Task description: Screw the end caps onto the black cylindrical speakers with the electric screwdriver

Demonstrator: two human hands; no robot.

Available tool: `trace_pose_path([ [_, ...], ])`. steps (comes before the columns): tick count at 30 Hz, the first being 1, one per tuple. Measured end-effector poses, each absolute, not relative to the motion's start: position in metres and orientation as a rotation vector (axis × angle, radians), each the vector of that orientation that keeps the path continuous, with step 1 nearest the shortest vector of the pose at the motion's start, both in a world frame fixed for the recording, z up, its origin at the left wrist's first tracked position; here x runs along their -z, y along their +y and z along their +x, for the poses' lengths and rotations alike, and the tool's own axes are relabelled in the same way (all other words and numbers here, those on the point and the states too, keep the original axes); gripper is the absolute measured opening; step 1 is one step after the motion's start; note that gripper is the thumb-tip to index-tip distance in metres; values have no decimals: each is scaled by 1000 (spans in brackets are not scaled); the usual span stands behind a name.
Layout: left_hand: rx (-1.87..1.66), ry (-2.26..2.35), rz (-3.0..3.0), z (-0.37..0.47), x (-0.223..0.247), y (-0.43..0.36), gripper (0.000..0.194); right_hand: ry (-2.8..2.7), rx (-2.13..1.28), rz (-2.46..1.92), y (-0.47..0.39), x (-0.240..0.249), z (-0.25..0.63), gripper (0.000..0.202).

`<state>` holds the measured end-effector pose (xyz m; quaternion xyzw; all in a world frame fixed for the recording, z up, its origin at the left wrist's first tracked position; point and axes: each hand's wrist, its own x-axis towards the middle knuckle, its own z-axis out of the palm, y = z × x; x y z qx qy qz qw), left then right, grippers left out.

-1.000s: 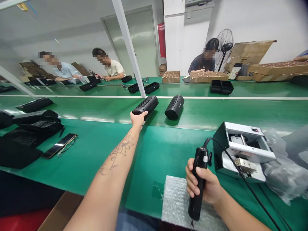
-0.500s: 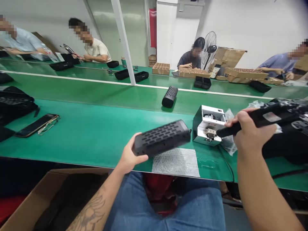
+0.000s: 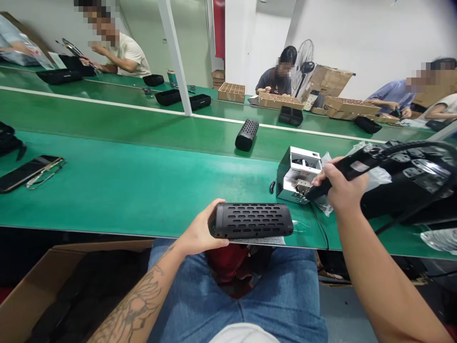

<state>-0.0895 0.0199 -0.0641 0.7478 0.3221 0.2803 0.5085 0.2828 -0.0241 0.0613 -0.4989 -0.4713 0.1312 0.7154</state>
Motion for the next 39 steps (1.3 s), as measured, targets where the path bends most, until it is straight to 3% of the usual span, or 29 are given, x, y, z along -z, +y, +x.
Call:
trace_pose_path([
  [5, -745, 804, 1937, -90, 76, 12, 117, -1176, -571, -896, -81, -92, 250, 15],
  [9, -803, 759, 1966, -87, 81, 9, 108, -1272, -704, -801, -108, -93, 223, 17],
  [17, -825, 750, 1901, -87, 79, 10, 101, -1235, -709, -794, -97, -67, 212, 14],
  [39, -816, 727, 1774, -86, 80, 10, 101, -1313, -911, -818, -85, -61, 214, 17],
])
